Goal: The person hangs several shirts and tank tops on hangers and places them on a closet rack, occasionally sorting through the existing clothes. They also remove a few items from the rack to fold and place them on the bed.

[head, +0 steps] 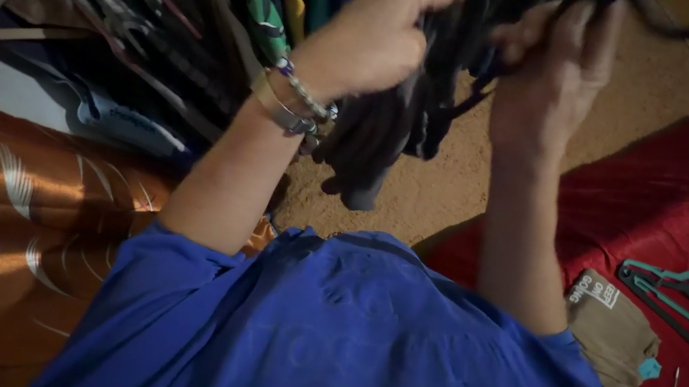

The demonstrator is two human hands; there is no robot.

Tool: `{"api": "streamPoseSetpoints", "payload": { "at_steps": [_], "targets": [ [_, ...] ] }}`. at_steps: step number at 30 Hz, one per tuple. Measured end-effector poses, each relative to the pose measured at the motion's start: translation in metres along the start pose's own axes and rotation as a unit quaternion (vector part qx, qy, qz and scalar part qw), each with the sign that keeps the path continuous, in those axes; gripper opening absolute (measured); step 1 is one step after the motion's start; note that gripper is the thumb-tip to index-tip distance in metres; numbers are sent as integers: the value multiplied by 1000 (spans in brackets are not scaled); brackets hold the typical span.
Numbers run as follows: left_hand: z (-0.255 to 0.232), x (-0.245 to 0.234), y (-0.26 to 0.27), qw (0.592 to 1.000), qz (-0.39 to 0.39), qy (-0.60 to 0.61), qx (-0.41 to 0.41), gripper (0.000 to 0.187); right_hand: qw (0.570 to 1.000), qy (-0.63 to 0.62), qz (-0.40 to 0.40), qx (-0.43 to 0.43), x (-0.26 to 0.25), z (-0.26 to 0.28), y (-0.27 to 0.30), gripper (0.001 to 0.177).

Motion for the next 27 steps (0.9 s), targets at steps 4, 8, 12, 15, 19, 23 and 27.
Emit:
{"api": "streamPoseSetpoints", "payload": {
  "at_steps": [4,8,12,15,19,23,27],
  "targets": [
    [11,-42,14,994,-68,20,81,57,991,81,82,71,16,-7,21,23],
    [41,-44,42,983,-142,-67,98,59,967,116,145,177,-13,5,42,20],
    [86,-48,72,981,-148,-32,-125,45,907,277,188,257,-44,6,52,19],
    [103,-46,87,973,-158,-54,-161,47,859,336,260,287,-43,6,58,23],
    [95,-53,99,925,-228,-192,-234,40,779,392,341,352,26,43,27,19],
    [98,-55,115,909,-265,-216,-239,36,730,411,388,383,62,50,27,22],
    [67,-42,128,928,-235,-253,-142,39,734,421,415,334,72,35,51,22]
  ]
}}
Point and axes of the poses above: each hand's wrist, its own y-axis away from the middle knuckle, its own x-axis out of the palm, z = x × y, the point moved 3 cm from there along -y, towards the middle knuckle, and after that the axes turned 14 degrees about -x, right-handed, at the moved point
